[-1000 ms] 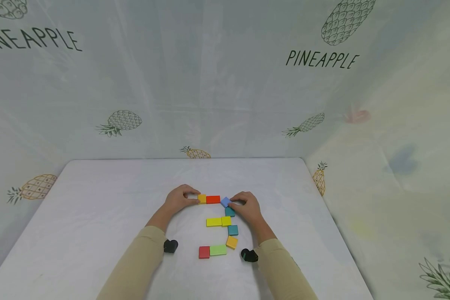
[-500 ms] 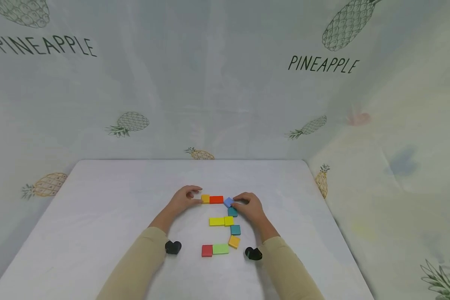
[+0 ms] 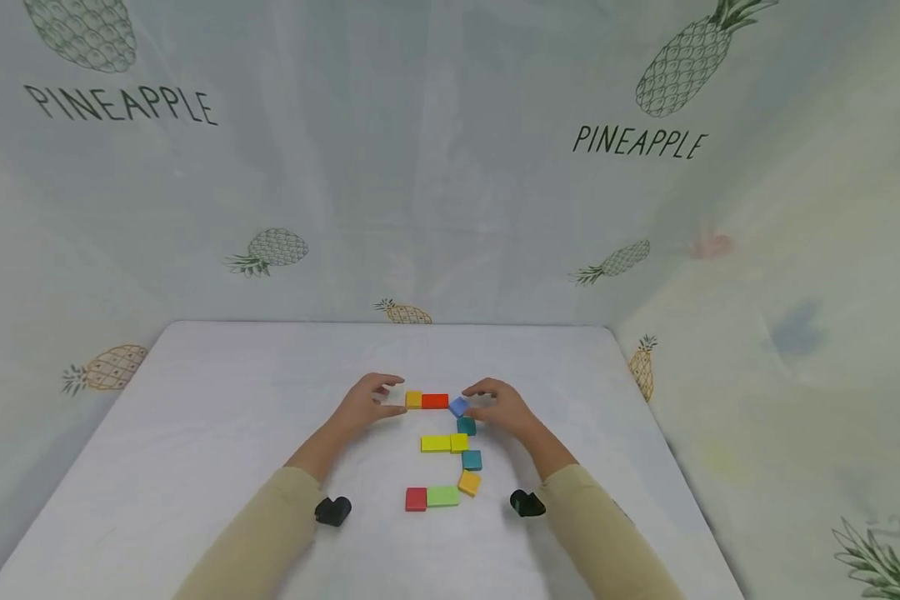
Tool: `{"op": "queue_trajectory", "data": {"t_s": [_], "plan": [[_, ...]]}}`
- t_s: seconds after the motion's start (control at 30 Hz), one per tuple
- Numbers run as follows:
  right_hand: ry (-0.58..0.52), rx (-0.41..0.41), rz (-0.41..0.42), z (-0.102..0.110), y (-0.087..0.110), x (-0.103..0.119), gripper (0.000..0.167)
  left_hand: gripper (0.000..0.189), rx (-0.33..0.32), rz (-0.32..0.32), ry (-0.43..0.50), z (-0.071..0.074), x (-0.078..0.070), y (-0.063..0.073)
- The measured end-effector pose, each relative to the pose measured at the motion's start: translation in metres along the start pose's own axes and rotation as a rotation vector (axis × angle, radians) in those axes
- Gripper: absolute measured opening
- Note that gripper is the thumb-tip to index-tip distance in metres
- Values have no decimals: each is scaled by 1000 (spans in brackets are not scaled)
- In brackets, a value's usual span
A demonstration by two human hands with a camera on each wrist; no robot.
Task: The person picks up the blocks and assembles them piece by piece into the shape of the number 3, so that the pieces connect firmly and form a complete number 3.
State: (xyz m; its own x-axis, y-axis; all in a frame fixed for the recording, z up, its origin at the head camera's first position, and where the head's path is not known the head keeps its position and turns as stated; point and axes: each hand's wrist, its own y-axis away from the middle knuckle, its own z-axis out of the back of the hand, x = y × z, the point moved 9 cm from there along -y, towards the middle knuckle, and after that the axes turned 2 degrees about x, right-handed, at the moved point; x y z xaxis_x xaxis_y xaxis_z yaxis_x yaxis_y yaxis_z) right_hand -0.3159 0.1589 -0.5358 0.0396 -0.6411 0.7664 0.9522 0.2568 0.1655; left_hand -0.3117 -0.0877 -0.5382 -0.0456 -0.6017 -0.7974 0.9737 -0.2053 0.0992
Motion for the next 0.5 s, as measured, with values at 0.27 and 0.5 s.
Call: {"op": "queue_trajectory", "data": {"t_s": [0.27,0.5], "plan": [[165,20,160,15,18,36,33,60,11,-41,-14,17,-21,24],[310,-74,373,42,44,63,33,61,-5,-106,-76,39,-43,45]]}}
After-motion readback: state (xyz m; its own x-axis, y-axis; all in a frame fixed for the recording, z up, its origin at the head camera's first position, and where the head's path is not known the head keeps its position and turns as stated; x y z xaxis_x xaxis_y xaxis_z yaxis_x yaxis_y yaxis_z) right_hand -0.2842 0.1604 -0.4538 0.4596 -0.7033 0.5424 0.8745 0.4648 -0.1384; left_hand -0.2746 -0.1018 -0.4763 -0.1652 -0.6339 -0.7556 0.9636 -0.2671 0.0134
